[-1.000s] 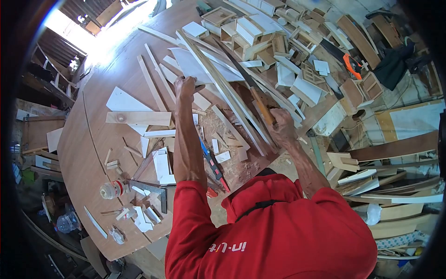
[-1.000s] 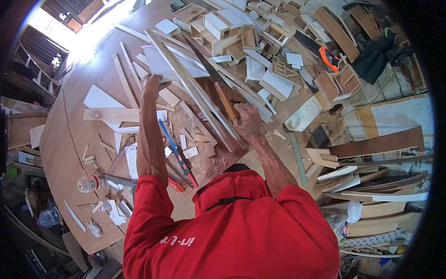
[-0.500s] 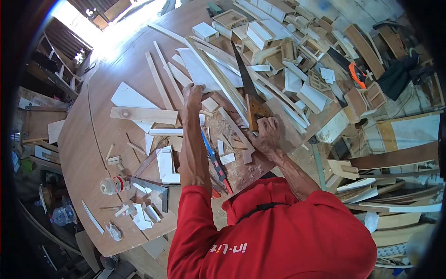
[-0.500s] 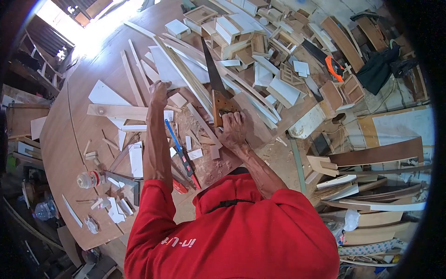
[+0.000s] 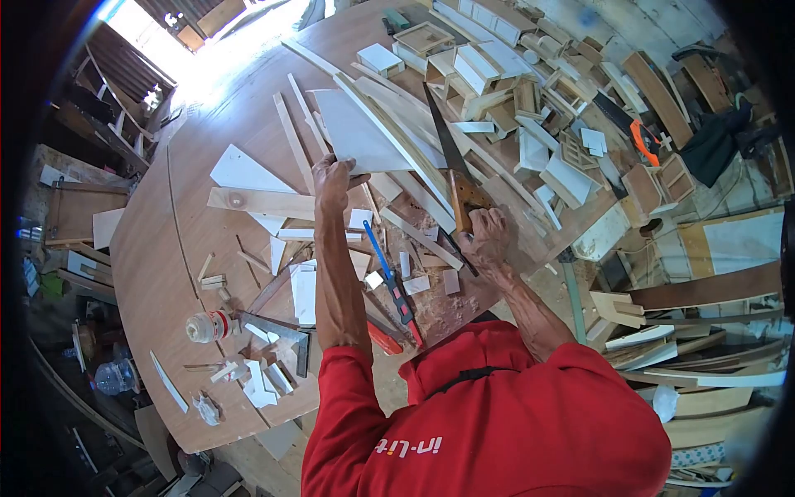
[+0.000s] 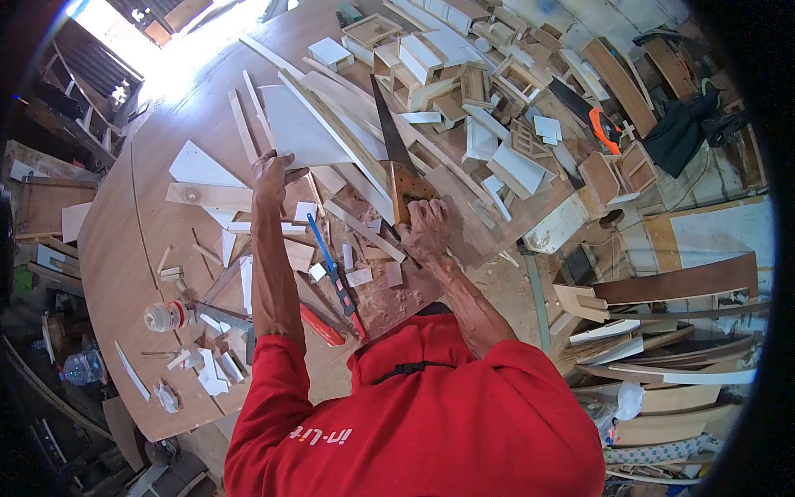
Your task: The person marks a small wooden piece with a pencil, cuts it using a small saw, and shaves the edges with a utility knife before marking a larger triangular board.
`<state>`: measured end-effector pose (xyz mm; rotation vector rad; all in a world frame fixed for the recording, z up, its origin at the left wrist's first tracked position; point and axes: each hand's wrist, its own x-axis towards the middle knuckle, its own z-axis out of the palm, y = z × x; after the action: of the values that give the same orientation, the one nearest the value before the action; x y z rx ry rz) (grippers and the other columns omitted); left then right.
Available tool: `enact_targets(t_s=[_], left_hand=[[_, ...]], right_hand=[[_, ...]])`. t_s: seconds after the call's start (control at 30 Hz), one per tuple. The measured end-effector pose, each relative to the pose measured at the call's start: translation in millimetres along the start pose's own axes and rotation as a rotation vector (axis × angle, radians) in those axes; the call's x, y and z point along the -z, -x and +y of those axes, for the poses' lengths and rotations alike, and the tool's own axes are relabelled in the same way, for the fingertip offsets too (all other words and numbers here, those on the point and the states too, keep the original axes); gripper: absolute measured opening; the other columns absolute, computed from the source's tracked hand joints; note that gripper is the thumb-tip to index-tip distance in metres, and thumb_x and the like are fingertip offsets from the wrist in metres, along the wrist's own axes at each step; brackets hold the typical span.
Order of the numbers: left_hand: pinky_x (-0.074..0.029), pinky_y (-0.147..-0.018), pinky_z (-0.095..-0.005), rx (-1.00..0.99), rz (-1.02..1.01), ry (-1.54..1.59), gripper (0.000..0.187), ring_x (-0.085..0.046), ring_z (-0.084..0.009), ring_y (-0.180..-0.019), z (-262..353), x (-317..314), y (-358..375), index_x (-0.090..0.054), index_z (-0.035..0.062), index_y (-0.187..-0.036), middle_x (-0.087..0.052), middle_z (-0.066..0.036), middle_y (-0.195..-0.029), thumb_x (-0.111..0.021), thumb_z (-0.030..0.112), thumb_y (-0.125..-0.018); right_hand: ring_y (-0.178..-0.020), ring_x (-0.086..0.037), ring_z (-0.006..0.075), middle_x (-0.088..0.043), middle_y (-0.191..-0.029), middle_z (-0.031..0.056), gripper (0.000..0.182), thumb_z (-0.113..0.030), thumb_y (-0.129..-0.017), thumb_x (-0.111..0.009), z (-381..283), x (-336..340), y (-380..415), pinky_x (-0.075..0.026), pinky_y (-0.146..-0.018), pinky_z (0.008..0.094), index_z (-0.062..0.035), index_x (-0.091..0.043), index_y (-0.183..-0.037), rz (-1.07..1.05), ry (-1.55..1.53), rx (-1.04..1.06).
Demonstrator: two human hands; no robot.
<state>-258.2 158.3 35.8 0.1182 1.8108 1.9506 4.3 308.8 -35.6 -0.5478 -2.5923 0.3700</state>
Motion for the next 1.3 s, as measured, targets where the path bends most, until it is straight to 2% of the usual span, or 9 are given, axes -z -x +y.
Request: enact_targets(t_s=[0.23,0.3,0.37,0.43,0.6,0.73,0.93,1.07,1.3], left_hand=[[-0.062,-0.069,-0.0348,-0.061,0.008,0.0,0.033,-0.067,-0.0336,-0.084,11,22,3,-0.049,-0.0195,-0.108,-0.059,-0.027,-0.101,-0.051,0.002,-0.083],[-0.062,-0.069,-0.0352,-0.098,0.029,0.003,0.034,-0.067,-0.0333,-0.083,18,33,10,-0.049,-0.0199,-0.108,-0.059,-0.027,-0.101,-0.051,0.002,-0.083],[-0.062,-0.065,-0.0326,-0.172,0.112,-0.016,0.035,-0.066,-0.0278,-0.079,25,51,19,-0.052,-0.0197,-0.108,-0.061,-0.023,-0.097,-0.052,0.004,-0.082],[-0.061,-0.066,-0.0326,-0.206,0.084,-0.017,0.035,-0.066,-0.0271,-0.08,35,71,33,-0.053,-0.0187,-0.108,-0.061,-0.023,-0.098,-0.053,0.004,-0.082],[-0.061,-0.068,-0.0318,-0.152,0.194,-0.003,0.032,-0.067,-0.0265,-0.078,54,117,65,-0.053,-0.0168,-0.11,-0.062,-0.022,-0.098,-0.051,0.002,-0.085],[-0.06,-0.068,-0.0308,-0.179,0.196,0.024,0.028,-0.067,-0.0247,-0.076,39,135,90,-0.056,-0.0134,-0.111,-0.064,-0.02,-0.098,-0.051,0.0,-0.087],[-0.06,-0.066,-0.032,-0.139,0.201,0.199,0.027,-0.067,-0.0236,-0.077,1,131,119,-0.057,-0.0109,-0.112,-0.064,-0.017,-0.098,-0.052,0.0,-0.088],[-0.06,-0.067,-0.0328,-0.13,0.169,0.325,0.025,-0.067,-0.0224,-0.08,-24,125,129,-0.056,-0.0084,-0.112,-0.064,-0.016,-0.099,-0.052,-0.001,-0.088],[-0.058,-0.074,-0.0353,-0.076,0.12,0.423,0.029,-0.065,-0.0237,-0.092,-49,90,140,-0.053,-0.0038,-0.118,-0.062,-0.014,-0.108,-0.05,-0.002,-0.089]], right_hand=[[-0.091,-0.05,0.029,-0.055,-0.085,0.0115,0.03,-0.018,-0.066,-0.065,3,-6,-1,-0.035,-0.091,0.0431,-0.0066,-0.051,-0.09,0.019,0.008,-0.045],[-0.086,-0.052,0.0292,-0.056,-0.084,0.0095,0.027,-0.013,-0.065,-0.064,2,-4,-1,-0.039,-0.086,0.0419,-0.0071,-0.052,-0.088,0.024,0.021,-0.018],[-0.086,-0.052,0.0287,-0.056,-0.085,0.0092,0.028,-0.013,-0.065,-0.064,3,-9,0,-0.038,-0.088,0.0418,-0.0074,-0.053,-0.089,0.023,0.029,-0.025],[-0.086,-0.052,0.0282,-0.057,-0.086,0.0089,0.029,-0.013,-0.065,-0.065,2,-11,0,-0.037,-0.09,0.0418,-0.0077,-0.054,-0.091,0.025,0.039,-0.031],[-0.091,-0.051,0.0264,-0.059,-0.09,0.0076,0.035,-0.019,-0.066,-0.068,1,-10,1,-0.034,-0.094,0.0432,-0.0069,-0.057,-0.097,-0.035,0.087,-0.034],[-0.095,-0.051,0.0254,-0.058,-0.096,0.0075,0.038,-0.027,-0.064,-0.073,1,-11,2,-0.034,-0.094,0.044,-0.0088,-0.061,-0.096,-0.086,0.105,-0.028],[-0.101,-0.049,0.0256,-0.056,-0.097,0.0053,0.039,-0.023,-0.066,-0.075,-1,-1,5,-0.03,-0.098,0.0493,-0.0122,-0.062,-0.101,-0.167,0.043,-0.012],[-0.097,-0.051,0.0247,-0.056,-0.094,0.0047,0.038,-0.022,-0.069,-0.073,8,9,8,-0.033,-0.095,0.0467,-0.0127,-0.062,-0.104,-0.154,0.071,-0.018],[-0.104,-0.051,0.0251,-0.057,-0.098,0.0045,0.035,-0.019,-0.068,-0.071,16,32,2,-0.033,-0.097,0.0481,-0.0116,-0.067,-0.103,-0.182,0.087,0.028]])
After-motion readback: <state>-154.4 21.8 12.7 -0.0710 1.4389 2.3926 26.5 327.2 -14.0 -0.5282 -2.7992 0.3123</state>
